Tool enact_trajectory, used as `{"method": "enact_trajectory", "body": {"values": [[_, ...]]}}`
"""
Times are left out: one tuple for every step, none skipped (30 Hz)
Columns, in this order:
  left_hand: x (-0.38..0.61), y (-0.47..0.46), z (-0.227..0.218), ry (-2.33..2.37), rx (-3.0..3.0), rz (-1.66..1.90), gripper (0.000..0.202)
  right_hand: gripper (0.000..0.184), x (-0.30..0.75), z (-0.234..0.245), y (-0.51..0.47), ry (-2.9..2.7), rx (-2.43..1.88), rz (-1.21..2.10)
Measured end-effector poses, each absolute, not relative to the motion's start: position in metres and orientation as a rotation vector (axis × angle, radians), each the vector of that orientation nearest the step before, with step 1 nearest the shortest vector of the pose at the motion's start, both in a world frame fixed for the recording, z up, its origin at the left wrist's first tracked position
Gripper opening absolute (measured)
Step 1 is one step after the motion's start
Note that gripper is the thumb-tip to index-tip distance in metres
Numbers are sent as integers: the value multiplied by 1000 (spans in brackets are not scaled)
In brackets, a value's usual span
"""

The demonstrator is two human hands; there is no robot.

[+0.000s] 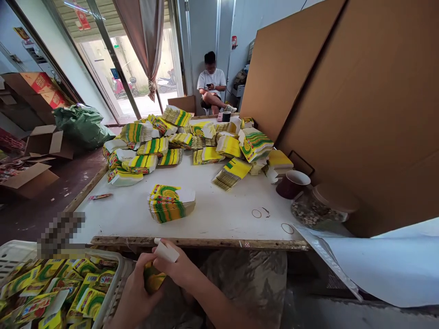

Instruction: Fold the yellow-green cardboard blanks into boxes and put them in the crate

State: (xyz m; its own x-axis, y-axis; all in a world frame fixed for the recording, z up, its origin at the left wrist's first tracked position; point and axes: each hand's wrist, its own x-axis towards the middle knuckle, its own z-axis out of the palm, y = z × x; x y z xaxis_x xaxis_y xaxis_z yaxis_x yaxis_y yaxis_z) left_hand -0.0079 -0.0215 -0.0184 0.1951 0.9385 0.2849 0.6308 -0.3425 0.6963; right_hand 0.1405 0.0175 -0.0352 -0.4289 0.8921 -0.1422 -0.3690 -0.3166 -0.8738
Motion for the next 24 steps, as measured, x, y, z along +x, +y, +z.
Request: {"method": "enact_trajectory", "body": {"values": [[-8, -22, -17, 1463, 2006, 920, 54, 74, 141, -35, 17, -1052, -810, 1843], [-8, -22, -17, 1459, 1950, 866, 55, 76, 143, -34, 15, -1131, -806, 1814], [-8, -21, -17, 1448, 1887, 822, 57, 77, 145, -31, 13, -1245, -805, 1758], [-9, -20, -18, 1441, 1821, 814, 60, 76, 146, -27, 12, -1383, -808, 1669], [-8, -18, -19, 1441, 1756, 843, 63, 74, 148, -21, 10, -1543, -808, 1562], [-8, -16, -22, 1449, 1693, 906, 68, 71, 150, -16, 9, -1698, -805, 1444], [-8, -12, -25, 1476, 1629, 1001, 71, 68, 151, -12, 8, -1823, -802, 1328], [-9, -8, -28, 1528, 1560, 1112, 74, 64, 151, -10, 9, -1900, -801, 1228], [-9, -4, -31, 1602, 1482, 1223, 76, 61, 151, -9, 11, -1930, -800, 1142], [-10, 0, -34, 1687, 1398, 1317, 77, 59, 151, -11, 13, -1910, -812, 1062], [-12, 3, -36, 1762, 1311, 1375, 77, 56, 151, -14, 16, -1853, -839, 982], [-15, 6, -37, 1799, 1231, 1390, 76, 54, 151, -19, 19, -1780, -874, 904], [-17, 7, -37, 1792, 1165, 1373, 73, 53, 151, -25, 21, -1714, -905, 833], [-19, 7, -37, 1746, 1116, 1338, 70, 52, 152, -30, 24, -1664, -927, 774], [-21, 7, -35, 1686, 1074, 1312, 67, 51, 152, -35, 26, -1633, -938, 729], [-21, 5, -34, 1630, 1032, 1315, 66, 52, 153, -39, 27, -1617, -939, 696], [-21, 4, -32, 1589, 983, 1352, 66, 53, 154, -41, 28, -1607, -934, 666], [-19, 3, -31, 1566, 922, 1422, 68, 54, 155, -43, 29, -1592, -932, 635], [-16, 2, -31, 1550, 841, 1499, 69, 55, 155, -44, 29, -1569, -939, 602], [-12, 1, -32, 1520, 752, 1559, 68, 56, 156, -43, 30, -1546, -953, 571], [-8, 0, -33, 1480, 661, 1592, 67, 57, 156, -42, 29, -1532, -969, 549], [-4, -1, -34, 1436, 580, 1590, 65, 58, 157, -40, 29, -1543, -976, 544], [0, -2, -35, 1397, 514, 1559, 64, 58, 157, -37, 28, -1588, -970, 561], [2, -4, -36, 1368, 466, 1518, 65, 56, 157, -35, 27, -1664, -955, 599]]}}
